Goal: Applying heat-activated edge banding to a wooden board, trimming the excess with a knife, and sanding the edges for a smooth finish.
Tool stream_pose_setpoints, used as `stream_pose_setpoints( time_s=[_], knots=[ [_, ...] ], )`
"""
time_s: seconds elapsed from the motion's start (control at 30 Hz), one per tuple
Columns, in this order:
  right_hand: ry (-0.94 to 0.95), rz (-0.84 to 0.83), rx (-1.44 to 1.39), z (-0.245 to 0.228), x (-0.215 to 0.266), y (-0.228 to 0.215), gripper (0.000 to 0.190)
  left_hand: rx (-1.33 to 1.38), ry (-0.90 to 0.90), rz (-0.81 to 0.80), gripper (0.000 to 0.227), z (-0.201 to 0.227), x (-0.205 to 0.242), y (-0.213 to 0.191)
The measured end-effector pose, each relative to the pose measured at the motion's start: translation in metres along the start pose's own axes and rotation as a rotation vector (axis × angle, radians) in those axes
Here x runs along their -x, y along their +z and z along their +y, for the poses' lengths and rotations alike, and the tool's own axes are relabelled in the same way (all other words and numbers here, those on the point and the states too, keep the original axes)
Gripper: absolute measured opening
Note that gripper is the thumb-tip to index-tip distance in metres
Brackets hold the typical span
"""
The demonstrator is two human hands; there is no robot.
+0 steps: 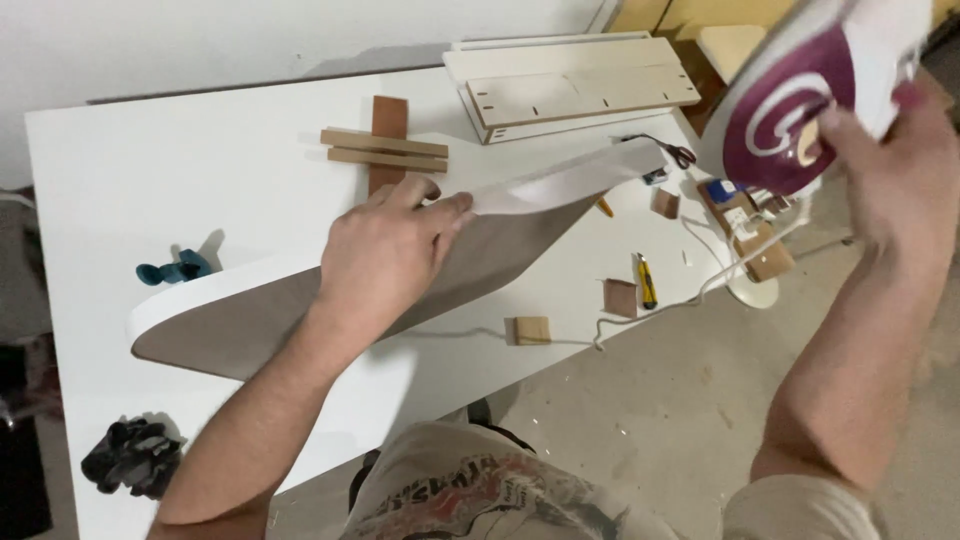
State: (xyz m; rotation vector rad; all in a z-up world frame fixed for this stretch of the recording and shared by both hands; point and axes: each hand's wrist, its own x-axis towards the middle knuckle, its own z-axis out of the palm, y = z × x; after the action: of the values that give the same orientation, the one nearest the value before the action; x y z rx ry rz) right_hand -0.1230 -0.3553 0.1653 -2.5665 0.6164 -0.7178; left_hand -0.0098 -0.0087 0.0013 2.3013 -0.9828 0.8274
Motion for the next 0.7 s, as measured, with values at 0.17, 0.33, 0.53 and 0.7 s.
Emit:
stream_pose_setpoints(
  time_s=[0.17, 0.33, 0.53, 0.7],
  knots=[
    [0.121, 0.235, -0.462, 0.194, -0.011, 0.151, 0.044, 0.131, -0.341, -0.073, 0.022, 0.001, -0.021, -0.008],
    [0.293, 0.131, -0.572, 0.345, 0.015, 0.326, 0.040, -0.070, -0.582, -0.066, 0.019, -0.007, -0.032, 0.006],
    [0.078, -0.363, -0.388, 0.444, 0.031, 0.454, 0.061, -0.189, -0.770, -0.169, 0.015, 0.002, -0.052, 0.005],
    [0.379, -0.034, -0.623, 0.385, 0.046, 0.443, 0.049, -0.121, -1.009, -0.248, 0.019, 0.005, -0.059, 0.007]
  ],
)
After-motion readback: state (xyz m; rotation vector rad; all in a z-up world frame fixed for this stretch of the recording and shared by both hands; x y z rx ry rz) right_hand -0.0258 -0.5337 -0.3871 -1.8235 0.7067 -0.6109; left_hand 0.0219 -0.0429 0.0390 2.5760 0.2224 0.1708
